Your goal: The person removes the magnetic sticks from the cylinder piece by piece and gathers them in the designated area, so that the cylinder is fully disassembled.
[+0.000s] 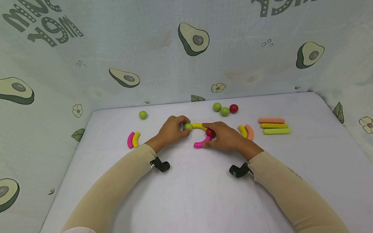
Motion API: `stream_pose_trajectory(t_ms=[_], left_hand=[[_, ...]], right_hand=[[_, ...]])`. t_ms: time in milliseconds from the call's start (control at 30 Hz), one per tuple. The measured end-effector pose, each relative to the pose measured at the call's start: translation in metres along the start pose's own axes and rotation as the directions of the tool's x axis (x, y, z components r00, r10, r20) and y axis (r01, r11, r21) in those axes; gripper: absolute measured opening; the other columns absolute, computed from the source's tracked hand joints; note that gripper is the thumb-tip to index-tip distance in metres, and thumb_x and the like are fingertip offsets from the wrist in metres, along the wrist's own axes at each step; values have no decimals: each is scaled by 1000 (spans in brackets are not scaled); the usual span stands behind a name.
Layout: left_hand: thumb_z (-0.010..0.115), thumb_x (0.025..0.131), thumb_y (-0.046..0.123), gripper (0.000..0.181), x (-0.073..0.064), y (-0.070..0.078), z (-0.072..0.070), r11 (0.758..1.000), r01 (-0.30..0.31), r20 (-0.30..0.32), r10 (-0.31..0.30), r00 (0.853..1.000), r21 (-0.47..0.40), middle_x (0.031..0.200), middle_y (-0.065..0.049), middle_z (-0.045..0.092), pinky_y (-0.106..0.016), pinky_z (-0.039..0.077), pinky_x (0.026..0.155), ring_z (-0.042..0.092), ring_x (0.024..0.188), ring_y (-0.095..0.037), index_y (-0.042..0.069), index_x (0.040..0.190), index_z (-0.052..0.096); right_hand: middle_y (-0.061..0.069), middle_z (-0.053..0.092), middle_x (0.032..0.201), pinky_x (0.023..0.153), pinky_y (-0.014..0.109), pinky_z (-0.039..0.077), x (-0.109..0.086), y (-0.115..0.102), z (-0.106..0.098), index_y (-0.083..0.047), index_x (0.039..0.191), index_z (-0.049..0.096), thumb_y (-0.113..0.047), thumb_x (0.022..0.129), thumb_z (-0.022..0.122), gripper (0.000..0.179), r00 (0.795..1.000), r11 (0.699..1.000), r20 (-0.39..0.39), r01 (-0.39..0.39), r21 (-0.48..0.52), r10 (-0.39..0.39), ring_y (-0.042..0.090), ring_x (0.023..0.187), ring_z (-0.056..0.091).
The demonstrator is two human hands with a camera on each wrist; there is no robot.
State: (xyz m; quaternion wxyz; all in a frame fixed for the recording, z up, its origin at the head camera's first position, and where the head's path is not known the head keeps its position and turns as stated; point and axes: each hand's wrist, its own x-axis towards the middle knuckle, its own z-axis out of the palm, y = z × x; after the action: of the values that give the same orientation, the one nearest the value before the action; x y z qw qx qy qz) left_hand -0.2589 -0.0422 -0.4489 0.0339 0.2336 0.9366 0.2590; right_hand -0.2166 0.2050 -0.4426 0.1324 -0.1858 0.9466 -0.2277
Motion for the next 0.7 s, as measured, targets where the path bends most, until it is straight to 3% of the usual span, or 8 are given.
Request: stream_pose_trajectory(t_ms=[700], left_hand=[[74, 94, 26, 31, 0, 0, 1, 1000, 3, 28, -3, 1000, -7, 108, 4, 69, -29, 48, 88, 54, 107, -18, 17, 123, 70]], right_hand=[[20, 46, 152, 111, 61, 36, 0, 0, 1, -17, 157, 43, -48, 87, 80, 85, 1000, 1000, 2, -5, -9, 5, 40, 141, 38]])
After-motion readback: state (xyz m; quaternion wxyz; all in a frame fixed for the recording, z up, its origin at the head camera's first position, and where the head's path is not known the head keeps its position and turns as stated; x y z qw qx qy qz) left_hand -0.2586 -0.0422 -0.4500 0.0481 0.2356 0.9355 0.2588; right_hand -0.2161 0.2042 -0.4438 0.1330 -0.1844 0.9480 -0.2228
